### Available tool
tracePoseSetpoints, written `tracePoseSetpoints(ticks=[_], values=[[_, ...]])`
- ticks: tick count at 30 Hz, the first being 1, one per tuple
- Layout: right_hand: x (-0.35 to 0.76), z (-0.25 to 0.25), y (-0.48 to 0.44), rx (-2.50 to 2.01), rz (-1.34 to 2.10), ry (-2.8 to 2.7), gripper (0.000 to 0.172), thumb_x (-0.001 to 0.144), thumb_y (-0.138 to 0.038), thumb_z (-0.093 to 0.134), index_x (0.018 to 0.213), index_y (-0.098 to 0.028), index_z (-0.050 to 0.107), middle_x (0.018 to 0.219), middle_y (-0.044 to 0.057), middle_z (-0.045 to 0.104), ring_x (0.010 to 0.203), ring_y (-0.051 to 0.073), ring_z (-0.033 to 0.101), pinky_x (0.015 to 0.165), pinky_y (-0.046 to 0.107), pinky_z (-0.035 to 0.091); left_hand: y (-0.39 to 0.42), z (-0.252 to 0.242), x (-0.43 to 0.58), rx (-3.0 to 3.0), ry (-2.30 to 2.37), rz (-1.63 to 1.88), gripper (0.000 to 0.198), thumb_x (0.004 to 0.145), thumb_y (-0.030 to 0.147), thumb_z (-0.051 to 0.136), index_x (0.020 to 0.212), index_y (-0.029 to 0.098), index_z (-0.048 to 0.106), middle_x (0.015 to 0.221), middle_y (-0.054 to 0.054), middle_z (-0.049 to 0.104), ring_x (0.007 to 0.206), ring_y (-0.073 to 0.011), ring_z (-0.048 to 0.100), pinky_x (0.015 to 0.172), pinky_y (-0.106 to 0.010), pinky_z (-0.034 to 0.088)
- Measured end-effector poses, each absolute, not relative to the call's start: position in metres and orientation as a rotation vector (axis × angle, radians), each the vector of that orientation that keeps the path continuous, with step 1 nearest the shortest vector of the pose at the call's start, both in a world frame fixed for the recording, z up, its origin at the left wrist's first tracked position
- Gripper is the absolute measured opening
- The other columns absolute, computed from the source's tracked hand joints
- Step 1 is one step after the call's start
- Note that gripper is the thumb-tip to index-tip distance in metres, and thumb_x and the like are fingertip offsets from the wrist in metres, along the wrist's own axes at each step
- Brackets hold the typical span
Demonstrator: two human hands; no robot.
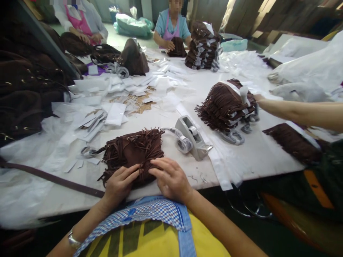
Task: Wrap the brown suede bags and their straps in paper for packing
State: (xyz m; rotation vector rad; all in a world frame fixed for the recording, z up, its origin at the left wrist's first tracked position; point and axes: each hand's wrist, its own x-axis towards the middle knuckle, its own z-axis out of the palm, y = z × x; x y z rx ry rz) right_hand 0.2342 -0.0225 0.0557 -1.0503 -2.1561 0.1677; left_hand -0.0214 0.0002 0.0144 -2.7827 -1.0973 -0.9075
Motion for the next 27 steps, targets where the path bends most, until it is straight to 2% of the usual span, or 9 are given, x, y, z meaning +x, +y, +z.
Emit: tracePoseSetpoints(ticks=[3, 6, 8, 12, 15, 17, 20, 23, 27], values=[[0.225, 0.036, -0.011, -0.828, 0.073, -2.366, 0.031, 0.095, -0.016, 0.054, 0.123, -0.027, 0.063, 0.122, 0.004, 0.067, 0.119, 0.019, 0.057, 0.106, 0.039, 0.045, -0.005, 0.018, -0.024, -2.802, -1.087, -0.828, 0.032, 0.095, 0.015, 0.052, 0.124, 0.020, 0.063, 0.128, -0.007, 0.067, 0.093, -0.0215, 0.060, 0.087, -0.037, 0.050], [0.238, 0.013, 0.003, -0.907, 0.046, -2.341, 0.024, 0.097, -0.016, 0.051, 0.113, -0.023, 0.069, 0.105, 0.005, 0.073, 0.102, 0.017, 0.063, 0.091, 0.033, 0.052, -0.013, 0.019, -0.029, -2.828, -1.114, -0.718, 0.037, 0.096, 0.015, 0.049, 0.129, 0.022, 0.062, 0.132, -0.006, 0.064, 0.100, -0.0223, 0.059, 0.091, -0.037, 0.050], [0.251, 0.011, 0.004, -1.015, 0.052, -2.320, 0.025, 0.096, -0.013, 0.051, 0.109, -0.022, 0.070, 0.102, 0.006, 0.073, 0.097, 0.017, 0.064, 0.090, 0.034, 0.053, -0.019, 0.017, -0.029, -2.779, -1.185, -0.712, 0.039, 0.095, 0.012, 0.048, 0.131, 0.021, 0.061, 0.135, -0.008, 0.061, 0.102, -0.0228, 0.059, 0.093, -0.037, 0.049], [0.250, 0.043, -0.013, -1.197, -0.021, -2.271, 0.035, 0.090, -0.008, 0.052, 0.114, -0.026, 0.069, 0.119, 0.003, 0.069, 0.116, 0.021, 0.059, 0.114, 0.050, 0.035, -0.026, 0.014, -0.023, -2.598, -1.365, -0.785, 0.041, 0.094, 0.008, 0.046, 0.129, 0.022, 0.063, 0.136, -0.015, 0.057, 0.117, -0.0286, 0.055, 0.100, -0.046, 0.046], [0.222, 0.061, -0.018, -1.015, -0.031, -2.347, 0.045, 0.089, -0.012, 0.050, 0.131, -0.026, 0.059, 0.136, 0.002, 0.061, 0.133, 0.022, 0.048, 0.121, 0.052, 0.021, -0.023, 0.012, -0.019, -2.585, -1.312, -0.827, 0.036, 0.095, 0.011, 0.045, 0.124, 0.020, 0.065, 0.122, -0.016, 0.062, 0.108, -0.0273, 0.059, 0.092, -0.043, 0.050], [0.202, 0.055, -0.013, -0.930, 0.026, -2.483, 0.049, 0.094, -0.025, 0.051, 0.143, -0.021, 0.048, 0.145, 0.005, 0.052, 0.140, 0.022, 0.040, 0.122, 0.049, 0.021, -0.018, 0.013, -0.023, -2.627, -1.230, -0.836, 0.032, 0.096, 0.015, 0.046, 0.122, 0.017, 0.064, 0.117, -0.015, 0.064, 0.100, -0.0253, 0.061, 0.088, -0.040, 0.053], [0.186, 0.030, 0.002, -1.027, 0.106, -2.620, 0.065, 0.096, -0.046, 0.051, 0.150, -0.013, 0.037, 0.154, 0.010, 0.039, 0.147, 0.025, 0.027, 0.122, 0.049, 0.021, -0.013, 0.019, -0.044, -2.637, -1.314, -0.817, 0.031, 0.094, 0.013, 0.049, 0.121, 0.016, 0.062, 0.117, -0.013, 0.064, 0.105, -0.0264, 0.059, 0.093, -0.041, 0.050], [0.185, 0.013, 0.011, -1.091, 0.156, -2.676, 0.070, 0.096, -0.049, 0.051, 0.153, -0.014, 0.030, 0.159, 0.010, 0.029, 0.150, 0.024, 0.019, 0.123, 0.049, 0.018, -0.018, 0.027, -0.071, -2.407, -1.720, -0.903, 0.025, 0.090, 0.017, 0.056, 0.114, 0.017, 0.061, 0.115, -0.012, 0.064, 0.109, -0.0288, 0.058, 0.098, -0.045, 0.048], [0.189, 0.015, 0.011, -1.114, 0.206, -2.690, 0.071, 0.095, -0.047, 0.054, 0.155, -0.020, 0.027, 0.162, 0.008, 0.020, 0.151, 0.025, 0.013, 0.123, 0.049, 0.016, -0.034, 0.028, -0.084, -2.178, -2.211, -1.187, 0.019, 0.091, 0.029, 0.059, 0.107, 0.019, 0.061, 0.104, -0.008, 0.066, 0.093, -0.0228, 0.065, 0.086, -0.037, 0.054]])
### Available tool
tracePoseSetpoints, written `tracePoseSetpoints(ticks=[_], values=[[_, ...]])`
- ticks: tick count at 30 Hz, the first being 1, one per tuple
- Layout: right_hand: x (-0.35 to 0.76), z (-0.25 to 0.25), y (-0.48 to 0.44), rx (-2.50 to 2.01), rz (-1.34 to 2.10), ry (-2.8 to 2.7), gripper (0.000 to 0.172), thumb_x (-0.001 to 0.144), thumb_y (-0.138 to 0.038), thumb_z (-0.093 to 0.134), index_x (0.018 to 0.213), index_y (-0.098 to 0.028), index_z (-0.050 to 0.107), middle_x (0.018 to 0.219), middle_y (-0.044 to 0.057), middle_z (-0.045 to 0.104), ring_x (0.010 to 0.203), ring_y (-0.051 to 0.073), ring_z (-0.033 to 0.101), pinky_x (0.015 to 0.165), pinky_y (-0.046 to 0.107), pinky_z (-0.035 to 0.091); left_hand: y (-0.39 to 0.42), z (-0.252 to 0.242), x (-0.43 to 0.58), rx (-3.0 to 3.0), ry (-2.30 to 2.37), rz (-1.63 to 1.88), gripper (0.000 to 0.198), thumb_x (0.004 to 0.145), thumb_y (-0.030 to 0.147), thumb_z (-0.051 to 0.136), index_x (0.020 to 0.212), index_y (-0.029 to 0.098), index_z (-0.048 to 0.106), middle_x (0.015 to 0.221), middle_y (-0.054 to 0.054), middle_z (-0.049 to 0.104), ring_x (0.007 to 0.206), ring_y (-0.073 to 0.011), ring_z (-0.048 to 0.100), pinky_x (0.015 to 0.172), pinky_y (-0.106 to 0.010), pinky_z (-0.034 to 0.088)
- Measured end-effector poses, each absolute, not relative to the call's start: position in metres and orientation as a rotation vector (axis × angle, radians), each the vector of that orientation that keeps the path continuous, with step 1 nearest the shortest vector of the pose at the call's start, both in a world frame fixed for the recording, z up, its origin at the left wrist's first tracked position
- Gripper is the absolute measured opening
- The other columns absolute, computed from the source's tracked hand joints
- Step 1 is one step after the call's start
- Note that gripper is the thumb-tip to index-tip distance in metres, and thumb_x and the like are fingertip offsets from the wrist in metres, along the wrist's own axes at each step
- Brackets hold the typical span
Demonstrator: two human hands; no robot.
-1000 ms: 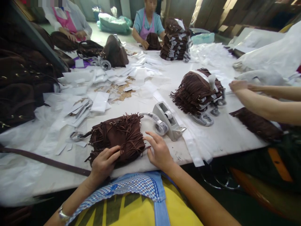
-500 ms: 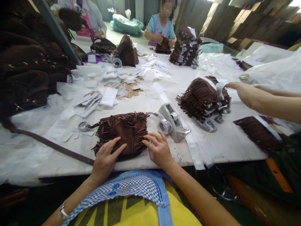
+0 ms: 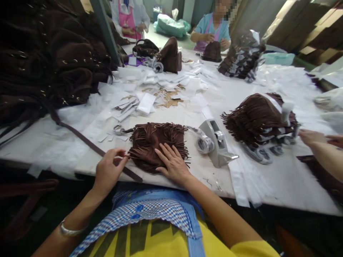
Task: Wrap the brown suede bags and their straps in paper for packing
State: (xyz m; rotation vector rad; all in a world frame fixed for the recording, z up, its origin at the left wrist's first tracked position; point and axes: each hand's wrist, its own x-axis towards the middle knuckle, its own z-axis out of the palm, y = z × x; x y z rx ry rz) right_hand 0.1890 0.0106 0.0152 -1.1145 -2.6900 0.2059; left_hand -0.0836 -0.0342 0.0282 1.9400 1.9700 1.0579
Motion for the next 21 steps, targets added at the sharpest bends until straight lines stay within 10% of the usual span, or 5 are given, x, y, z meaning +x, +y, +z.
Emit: tracePoseSetpoints(ticks=[10, 21], values=[[0.189, 0.011, 0.015, -1.057, 0.316, -2.591, 0.089, 0.091, -0.044, 0.059, 0.158, -0.018, 0.007, 0.160, 0.012, 0.026, 0.150, 0.026, 0.019, 0.120, 0.052, 0.020, -0.009, 0.016, -0.046, 1.851, 1.926, 0.962, 0.039, 0.075, 0.020, 0.070, 0.114, 0.019, 0.062, 0.108, -0.008, 0.072, 0.100, -0.0266, 0.067, 0.087, -0.038, 0.053], [0.196, 0.004, 0.022, -1.143, 0.249, -2.604, 0.081, 0.080, -0.018, 0.064, 0.154, -0.026, 0.030, 0.161, 0.009, 0.023, 0.145, 0.029, 0.029, 0.118, 0.048, 0.028, -0.033, 0.029, -0.086, 2.178, 1.720, 0.797, 0.020, 0.078, 0.005, 0.051, 0.070, 0.022, 0.058, 0.071, 0.000, 0.060, 0.073, -0.0175, 0.059, 0.070, -0.028, 0.046]])
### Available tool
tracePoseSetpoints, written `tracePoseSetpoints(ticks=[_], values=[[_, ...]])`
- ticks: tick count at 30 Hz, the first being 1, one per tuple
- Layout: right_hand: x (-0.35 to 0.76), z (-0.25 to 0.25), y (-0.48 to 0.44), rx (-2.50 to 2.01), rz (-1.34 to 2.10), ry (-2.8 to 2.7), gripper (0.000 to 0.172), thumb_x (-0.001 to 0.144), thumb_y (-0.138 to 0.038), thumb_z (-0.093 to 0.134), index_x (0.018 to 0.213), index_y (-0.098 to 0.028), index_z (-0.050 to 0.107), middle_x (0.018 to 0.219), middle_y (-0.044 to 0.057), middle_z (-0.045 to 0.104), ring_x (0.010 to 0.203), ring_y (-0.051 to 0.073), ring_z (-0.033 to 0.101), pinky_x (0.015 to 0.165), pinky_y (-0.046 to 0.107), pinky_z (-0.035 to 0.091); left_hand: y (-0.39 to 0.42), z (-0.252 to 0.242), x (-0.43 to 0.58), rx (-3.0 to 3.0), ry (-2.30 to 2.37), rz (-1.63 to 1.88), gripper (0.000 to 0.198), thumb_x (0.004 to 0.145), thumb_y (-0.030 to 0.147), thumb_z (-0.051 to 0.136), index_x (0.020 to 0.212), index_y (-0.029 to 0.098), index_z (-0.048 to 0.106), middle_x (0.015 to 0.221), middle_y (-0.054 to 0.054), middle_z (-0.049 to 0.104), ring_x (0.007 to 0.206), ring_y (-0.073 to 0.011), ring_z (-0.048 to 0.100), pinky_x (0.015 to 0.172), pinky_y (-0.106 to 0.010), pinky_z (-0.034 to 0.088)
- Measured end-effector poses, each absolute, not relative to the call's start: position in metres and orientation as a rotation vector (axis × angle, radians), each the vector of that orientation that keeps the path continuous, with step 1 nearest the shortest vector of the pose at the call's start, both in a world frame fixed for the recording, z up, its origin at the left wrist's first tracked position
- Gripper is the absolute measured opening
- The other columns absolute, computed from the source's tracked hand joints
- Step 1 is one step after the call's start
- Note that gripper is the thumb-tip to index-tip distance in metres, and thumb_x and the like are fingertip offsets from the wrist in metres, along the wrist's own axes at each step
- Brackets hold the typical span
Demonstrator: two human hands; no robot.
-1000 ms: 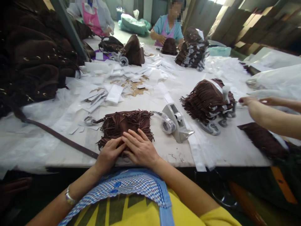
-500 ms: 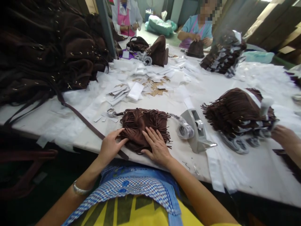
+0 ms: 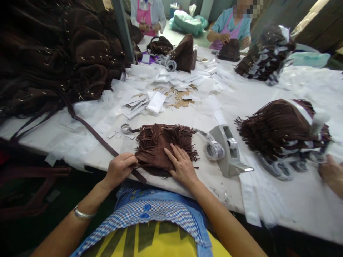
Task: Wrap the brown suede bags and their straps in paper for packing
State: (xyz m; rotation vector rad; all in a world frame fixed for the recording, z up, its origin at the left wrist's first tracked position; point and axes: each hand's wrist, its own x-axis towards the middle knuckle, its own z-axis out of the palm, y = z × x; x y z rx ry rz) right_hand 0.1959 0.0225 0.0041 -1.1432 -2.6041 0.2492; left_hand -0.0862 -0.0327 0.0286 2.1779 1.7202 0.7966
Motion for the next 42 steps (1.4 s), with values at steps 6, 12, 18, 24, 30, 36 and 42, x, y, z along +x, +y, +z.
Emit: tracePoseSetpoints(ticks=[6, 12, 18, 24, 30, 36, 42], values=[[0.195, 0.003, 0.022, -1.028, 0.141, -2.621, 0.061, 0.090, -0.023, 0.061, 0.147, -0.035, 0.043, 0.162, 0.007, 0.023, 0.144, 0.033, 0.029, 0.115, 0.053, 0.029, -0.041, 0.046, -0.070, 2.208, 1.852, 0.854, 0.039, 0.082, 0.015, 0.064, 0.121, 0.022, 0.057, 0.130, -0.009, 0.058, 0.124, -0.0266, 0.050, 0.107, -0.042, 0.041], [0.201, 0.004, 0.022, -0.992, 0.129, -2.667, 0.066, 0.087, -0.020, 0.062, 0.148, -0.035, 0.042, 0.160, 0.005, 0.028, 0.144, 0.032, 0.030, 0.116, 0.053, 0.028, -0.024, 0.018, -0.059, 2.232, 1.628, 0.896, 0.034, 0.082, -0.002, 0.049, 0.104, 0.020, 0.062, 0.105, -0.005, 0.066, 0.103, -0.0194, 0.058, 0.093, -0.032, 0.050], [0.206, 0.006, 0.015, -1.004, 0.148, -2.683, 0.068, 0.083, -0.014, 0.059, 0.148, -0.031, 0.043, 0.157, 0.002, 0.035, 0.144, 0.030, 0.031, 0.117, 0.054, 0.026, -0.026, 0.016, -0.072, 2.752, 1.422, 0.548, 0.021, 0.090, 0.008, 0.048, 0.085, 0.022, 0.063, 0.087, -0.004, 0.064, 0.077, -0.0179, 0.056, 0.069, -0.028, 0.048], [0.199, 0.008, 0.009, -1.101, 0.207, -2.628, 0.069, 0.081, -0.014, 0.057, 0.148, -0.024, 0.043, 0.158, 0.003, 0.033, 0.144, 0.031, 0.030, 0.120, 0.054, 0.019, -0.038, 0.042, -0.088, 2.370, 1.806, 0.415, 0.031, 0.079, 0.011, 0.057, 0.104, 0.026, 0.067, 0.098, -0.001, 0.067, 0.086, -0.0191, 0.065, 0.069, -0.028, 0.052], [0.196, 0.012, 0.008, -1.133, 0.237, -2.611, 0.072, 0.078, -0.016, 0.059, 0.147, -0.024, 0.044, 0.158, 0.003, 0.034, 0.144, 0.031, 0.030, 0.120, 0.055, 0.017, -0.050, 0.113, -0.077, 2.271, 2.117, 0.686, 0.027, 0.084, 0.015, 0.055, 0.102, 0.029, 0.070, 0.114, 0.000, 0.071, 0.091, -0.0234, 0.069, 0.072, -0.034, 0.056], [0.192, 0.010, 0.009, -1.118, 0.232, -2.599, 0.066, 0.079, -0.020, 0.062, 0.144, -0.021, 0.048, 0.153, 0.007, 0.042, 0.143, 0.031, 0.032, 0.120, 0.054, 0.018, -0.016, 0.094, 0.006, 2.291, 1.543, 0.995, 0.032, 0.095, 0.018, 0.045, 0.121, 0.023, 0.063, 0.118, -0.004, 0.071, 0.107, -0.0189, 0.067, 0.097, -0.034, 0.053], [0.230, 0.024, 0.002, -1.328, 0.130, -2.507, 0.060, 0.085, -0.035, 0.064, 0.142, -0.022, 0.050, 0.147, 0.010, 0.050, 0.138, 0.034, 0.040, 0.118, 0.063, 0.010, 0.002, 0.010, 0.014, 2.604, 1.617, 0.525, 0.051, 0.096, 0.030, 0.048, 0.145, 0.014, 0.044, 0.152, -0.017, 0.042, 0.142, -0.0332, 0.035, 0.113, -0.055, 0.034]])
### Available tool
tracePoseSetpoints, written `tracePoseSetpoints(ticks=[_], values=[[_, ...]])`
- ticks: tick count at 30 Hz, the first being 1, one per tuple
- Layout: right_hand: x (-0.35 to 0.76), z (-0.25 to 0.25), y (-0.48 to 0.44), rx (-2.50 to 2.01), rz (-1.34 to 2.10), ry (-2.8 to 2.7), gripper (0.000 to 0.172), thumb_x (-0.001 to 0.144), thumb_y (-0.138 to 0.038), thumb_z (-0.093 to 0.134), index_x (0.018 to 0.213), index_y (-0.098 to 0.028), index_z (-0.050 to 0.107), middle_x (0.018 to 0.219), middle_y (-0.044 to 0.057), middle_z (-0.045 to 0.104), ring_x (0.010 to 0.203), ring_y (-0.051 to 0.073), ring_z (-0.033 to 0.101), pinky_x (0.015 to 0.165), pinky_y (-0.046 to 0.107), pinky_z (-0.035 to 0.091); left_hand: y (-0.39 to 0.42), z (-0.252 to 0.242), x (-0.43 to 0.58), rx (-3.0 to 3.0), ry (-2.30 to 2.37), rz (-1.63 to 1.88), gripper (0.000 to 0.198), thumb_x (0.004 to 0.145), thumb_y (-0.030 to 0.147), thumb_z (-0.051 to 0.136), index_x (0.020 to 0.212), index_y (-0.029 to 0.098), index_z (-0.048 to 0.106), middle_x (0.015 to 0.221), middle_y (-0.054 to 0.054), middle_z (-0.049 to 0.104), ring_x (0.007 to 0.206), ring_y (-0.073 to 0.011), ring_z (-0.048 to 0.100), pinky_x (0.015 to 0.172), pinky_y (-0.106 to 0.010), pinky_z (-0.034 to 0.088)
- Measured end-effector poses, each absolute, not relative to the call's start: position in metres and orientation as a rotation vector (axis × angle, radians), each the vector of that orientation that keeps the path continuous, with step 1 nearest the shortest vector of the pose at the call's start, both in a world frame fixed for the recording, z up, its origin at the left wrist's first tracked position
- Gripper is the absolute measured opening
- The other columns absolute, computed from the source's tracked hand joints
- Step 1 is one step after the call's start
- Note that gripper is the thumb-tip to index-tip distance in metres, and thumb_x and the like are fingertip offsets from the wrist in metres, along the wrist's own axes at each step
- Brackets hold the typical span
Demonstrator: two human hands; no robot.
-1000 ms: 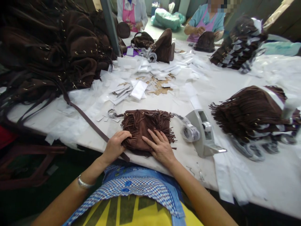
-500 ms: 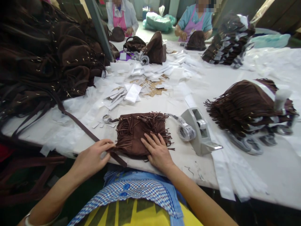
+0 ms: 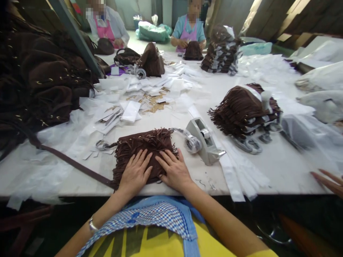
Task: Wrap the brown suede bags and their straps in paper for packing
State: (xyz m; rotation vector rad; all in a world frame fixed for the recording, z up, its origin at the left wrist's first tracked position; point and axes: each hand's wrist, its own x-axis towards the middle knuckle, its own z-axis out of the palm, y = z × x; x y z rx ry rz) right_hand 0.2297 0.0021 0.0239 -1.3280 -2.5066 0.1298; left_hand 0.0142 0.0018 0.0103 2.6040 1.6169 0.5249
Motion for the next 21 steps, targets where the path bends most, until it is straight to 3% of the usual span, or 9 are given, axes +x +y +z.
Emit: tracePoseSetpoints(ticks=[3, 5, 9, 12, 15, 18, 21], values=[[0.264, 0.038, -0.008, -1.623, -0.028, -2.346, 0.039, 0.088, -0.027, 0.061, 0.126, -0.018, 0.064, 0.132, 0.015, 0.063, 0.127, 0.038, 0.051, 0.113, 0.069, 0.014, -0.003, 0.006, 0.010, 2.608, 1.667, 0.547, 0.053, 0.096, 0.032, 0.051, 0.147, 0.019, 0.042, 0.156, -0.016, 0.034, 0.146, -0.0338, 0.028, 0.113, -0.055, 0.033], [0.268, 0.047, -0.013, -1.659, -0.080, -2.278, 0.031, 0.090, -0.014, 0.053, 0.117, -0.017, 0.068, 0.127, 0.014, 0.066, 0.120, 0.034, 0.057, 0.112, 0.065, 0.023, -0.005, 0.007, 0.011, 2.598, 1.670, 0.598, 0.055, 0.094, 0.031, 0.053, 0.147, 0.020, 0.041, 0.158, -0.017, 0.030, 0.147, -0.0346, 0.025, 0.113, -0.055, 0.033], [0.217, 0.052, -0.002, -1.232, 0.082, -2.417, 0.036, 0.095, -0.015, 0.047, 0.127, -0.020, 0.063, 0.135, 0.007, 0.062, 0.126, 0.023, 0.053, 0.113, 0.044, 0.035, -0.006, 0.002, 0.013, 2.544, 1.694, 0.725, 0.058, 0.093, 0.030, 0.054, 0.146, 0.010, 0.039, 0.155, -0.023, 0.034, 0.145, -0.0357, 0.028, 0.111, -0.055, 0.036], [0.181, 0.040, 0.024, -1.136, 0.167, -2.539, 0.036, 0.099, -0.028, 0.047, 0.132, -0.020, 0.059, 0.136, 0.006, 0.061, 0.129, 0.024, 0.051, 0.115, 0.047, 0.032, -0.006, -0.003, 0.011, 2.513, 1.733, 0.789, 0.059, 0.092, 0.030, 0.055, 0.143, 0.005, 0.040, 0.149, -0.026, 0.042, 0.143, -0.0366, 0.034, 0.109, -0.054, 0.039], [0.192, 0.032, 0.050, -1.445, 0.068, -2.462, 0.047, 0.098, -0.036, 0.050, 0.138, -0.013, 0.053, 0.144, 0.013, 0.052, 0.136, 0.032, 0.043, 0.116, 0.056, 0.026, -0.008, -0.003, 0.011, 2.514, 1.780, 0.759, 0.062, 0.092, 0.036, 0.055, 0.143, 0.005, 0.039, 0.148, -0.026, 0.043, 0.141, -0.0360, 0.037, 0.108, -0.051, 0.041], [0.223, 0.039, 0.061, -1.837, -0.092, -2.203, 0.049, 0.095, -0.024, 0.051, 0.138, -0.003, 0.052, 0.147, 0.022, 0.045, 0.137, 0.038, 0.040, 0.111, 0.057, 0.032, -0.008, -0.003, 0.011, 2.529, 1.832, 0.703, 0.063, 0.093, 0.040, 0.053, 0.144, 0.004, 0.040, 0.150, -0.024, 0.042, 0.142, -0.0346, 0.036, 0.109, -0.049, 0.040], [0.226, 0.050, 0.054, -1.708, -0.084, -2.229, 0.047, 0.092, -0.010, 0.045, 0.138, -0.008, 0.054, 0.146, 0.016, 0.049, 0.136, 0.031, 0.044, 0.112, 0.047, 0.036, -0.008, -0.006, 0.012, 2.542, 1.854, 0.685, 0.064, 0.094, 0.041, 0.051, 0.144, 0.004, 0.040, 0.151, -0.023, 0.041, 0.143, -0.0341, 0.034, 0.110, -0.048, 0.040]])
